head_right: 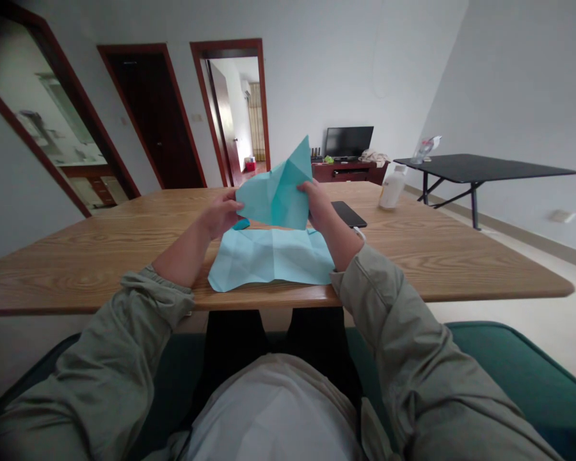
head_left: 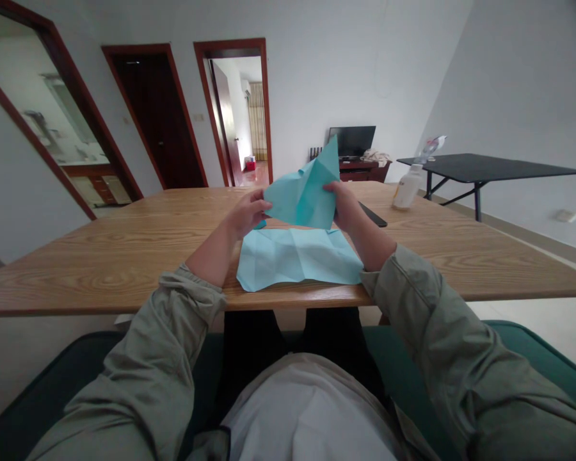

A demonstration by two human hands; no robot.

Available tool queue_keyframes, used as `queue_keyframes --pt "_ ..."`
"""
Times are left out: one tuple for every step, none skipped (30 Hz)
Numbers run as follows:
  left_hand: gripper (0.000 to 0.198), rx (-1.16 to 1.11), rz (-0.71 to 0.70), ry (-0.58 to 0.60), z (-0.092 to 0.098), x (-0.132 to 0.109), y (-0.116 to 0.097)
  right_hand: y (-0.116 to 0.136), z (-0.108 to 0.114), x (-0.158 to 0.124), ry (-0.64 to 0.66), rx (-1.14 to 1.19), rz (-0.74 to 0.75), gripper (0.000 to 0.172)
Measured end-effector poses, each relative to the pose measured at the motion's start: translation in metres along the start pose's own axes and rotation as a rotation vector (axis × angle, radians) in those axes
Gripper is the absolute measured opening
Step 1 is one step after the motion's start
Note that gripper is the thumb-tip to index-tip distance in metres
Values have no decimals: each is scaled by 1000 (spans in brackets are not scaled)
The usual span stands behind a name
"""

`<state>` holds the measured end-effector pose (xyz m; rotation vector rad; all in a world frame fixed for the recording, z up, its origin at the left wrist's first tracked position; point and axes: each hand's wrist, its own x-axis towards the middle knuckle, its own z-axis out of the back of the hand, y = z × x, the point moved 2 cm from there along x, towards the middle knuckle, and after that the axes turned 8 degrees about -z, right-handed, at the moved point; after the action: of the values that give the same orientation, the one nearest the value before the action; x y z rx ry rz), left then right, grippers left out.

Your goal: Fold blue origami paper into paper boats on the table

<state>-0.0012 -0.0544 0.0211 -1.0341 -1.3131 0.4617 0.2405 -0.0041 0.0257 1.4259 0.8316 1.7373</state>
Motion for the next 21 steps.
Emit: queue_keyframes --pt "25 -25 -36 -48 4 1 -3 -2 2 1 -3 30 -32 47" --pt "23 -40 -69 -96 9 2 -5 -3 3 1 -1 74 -76 47" --pt "23 -44 -96 -144 14 3 -7 -4 4 1 13 115 -117 45" --pt "22 -40 -115 -188 19 4 -9 -4 4 1 35 135 -140 43" --pt "22 -30 -131 -228 23 5 -10 -3 4 -1 64 149 -156 41" --pt "22 -13 -144 -262 27 6 -10 -2 2 -3 97 161 -168 38" --pt "22 8 -159 -290 30 6 -10 0 1 -5 136 172 -179 35" --pt "23 29 -176 -313 32 7 -10 3 -2 -9 180 177 -189 34" --pt "24 47 -196 -329 34 8 -10 5 -4 -12 227 175 -198 34" --pt "25 63 -221 -338 35 9 -11 8 -7 -14 269 161 -201 37" --pt "28 79 -246 -342 34 10 -12 10 -9 -17 296 139 -189 43" --pt "30 94 -270 -343 33 11 -13 12 -11 -18 302 114 -163 50" --pt "33 107 -293 -344 31 12 -14 15 -12 -18 290 93 -125 58" --pt "36 119 -314 -348 29 13 -15 18 -13 -18 265 80 -79 64" --pt "38 131 -330 -360 26 13 -17 20 -13 -17 240 77 -34 67" --pt "40 145 -343 -379 24 14 -18 23 -14 -17 224 79 5 67" --pt "41 163 -355 -403 21 14 -20 25 -14 -16 219 75 34 64" --pt "42 191 -366 -428 19 14 -21 27 -14 -16 220 61 58 60" --pt "42 229 -378 -450 18 13 -22 29 -14 -16 219 34 81 56" --pt "41 276 -395 -472 17 12 -24 30 -13 -16 214 -3 106 52" --pt "39 328 -418 -492 16 11 -25 31 -12 -17 204 -48 135 50"
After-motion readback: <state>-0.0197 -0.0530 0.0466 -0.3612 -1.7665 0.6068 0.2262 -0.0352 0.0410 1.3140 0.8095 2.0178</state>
